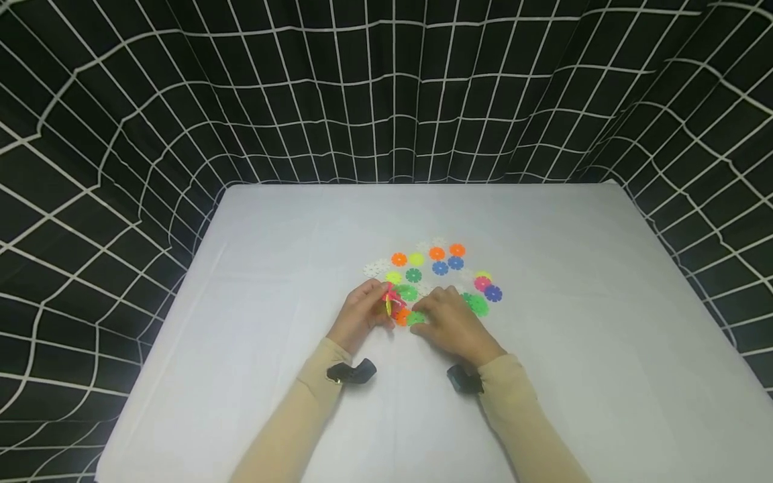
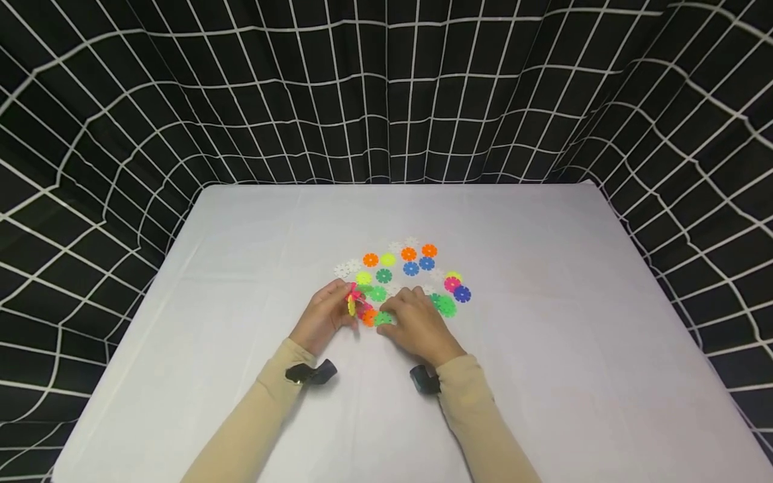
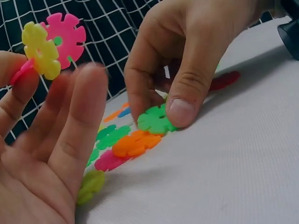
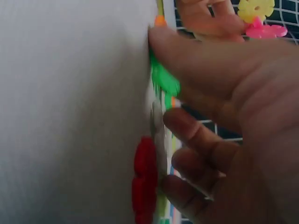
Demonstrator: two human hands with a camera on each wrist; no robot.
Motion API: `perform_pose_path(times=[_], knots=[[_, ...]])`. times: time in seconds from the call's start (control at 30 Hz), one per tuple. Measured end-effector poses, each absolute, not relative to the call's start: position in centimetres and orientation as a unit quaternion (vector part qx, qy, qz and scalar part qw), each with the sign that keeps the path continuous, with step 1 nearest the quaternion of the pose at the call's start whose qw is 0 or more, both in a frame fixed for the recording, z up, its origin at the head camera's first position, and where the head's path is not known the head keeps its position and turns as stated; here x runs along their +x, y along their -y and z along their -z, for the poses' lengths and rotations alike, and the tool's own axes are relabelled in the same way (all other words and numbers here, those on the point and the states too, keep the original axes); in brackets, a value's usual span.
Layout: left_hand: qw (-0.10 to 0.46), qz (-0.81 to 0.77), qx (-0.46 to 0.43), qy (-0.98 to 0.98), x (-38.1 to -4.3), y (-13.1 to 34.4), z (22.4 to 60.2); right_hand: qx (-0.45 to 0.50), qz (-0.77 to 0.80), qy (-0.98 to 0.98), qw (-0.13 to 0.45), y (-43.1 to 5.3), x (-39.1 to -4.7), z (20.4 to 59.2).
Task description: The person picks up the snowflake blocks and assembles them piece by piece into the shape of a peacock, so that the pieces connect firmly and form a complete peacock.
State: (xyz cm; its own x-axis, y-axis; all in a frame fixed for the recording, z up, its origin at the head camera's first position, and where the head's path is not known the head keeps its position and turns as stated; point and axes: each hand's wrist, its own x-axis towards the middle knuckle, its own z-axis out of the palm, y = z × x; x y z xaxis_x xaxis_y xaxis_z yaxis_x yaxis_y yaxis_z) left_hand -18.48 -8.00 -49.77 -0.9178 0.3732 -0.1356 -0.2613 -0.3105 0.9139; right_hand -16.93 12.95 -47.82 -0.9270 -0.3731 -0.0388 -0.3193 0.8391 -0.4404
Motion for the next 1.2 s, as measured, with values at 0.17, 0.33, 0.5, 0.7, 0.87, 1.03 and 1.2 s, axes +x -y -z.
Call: perform_pose_path(times=[0.17,0.33,0.5,0.7,0.87,1.03,1.2], knots=[[0.206,-0.810,0.059,-0.547,-18.5,8.0,50.1,-0.144,0.280,-0.948,0.048,-13.2,-17.1,48.1],[0.198,-0.797,0.057,-0.567,-18.9,7.9,49.5,-0.076,0.407,-0.910,0.026,-13.5,-17.6,47.3],[0.200,-0.791,0.050,-0.575,-19.0,7.8,49.3,-0.081,0.484,-0.871,0.019,-13.1,-17.4,46.8],[0.201,-0.797,0.039,-0.568,-18.7,7.7,49.9,-0.118,0.508,-0.853,0.019,-12.5,-16.7,47.1],[0.205,-0.791,0.044,-0.575,-18.7,7.7,50.1,-0.134,0.510,-0.849,0.021,-12.4,-16.6,47.1],[0.207,-0.780,0.053,-0.588,-18.8,7.7,50.2,-0.142,0.497,-0.856,0.019,-12.3,-16.5,47.2],[0.205,-0.769,0.063,-0.603,-18.6,7.6,50.2,-0.152,0.486,-0.861,0.003,-12.1,-16.3,47.1]])
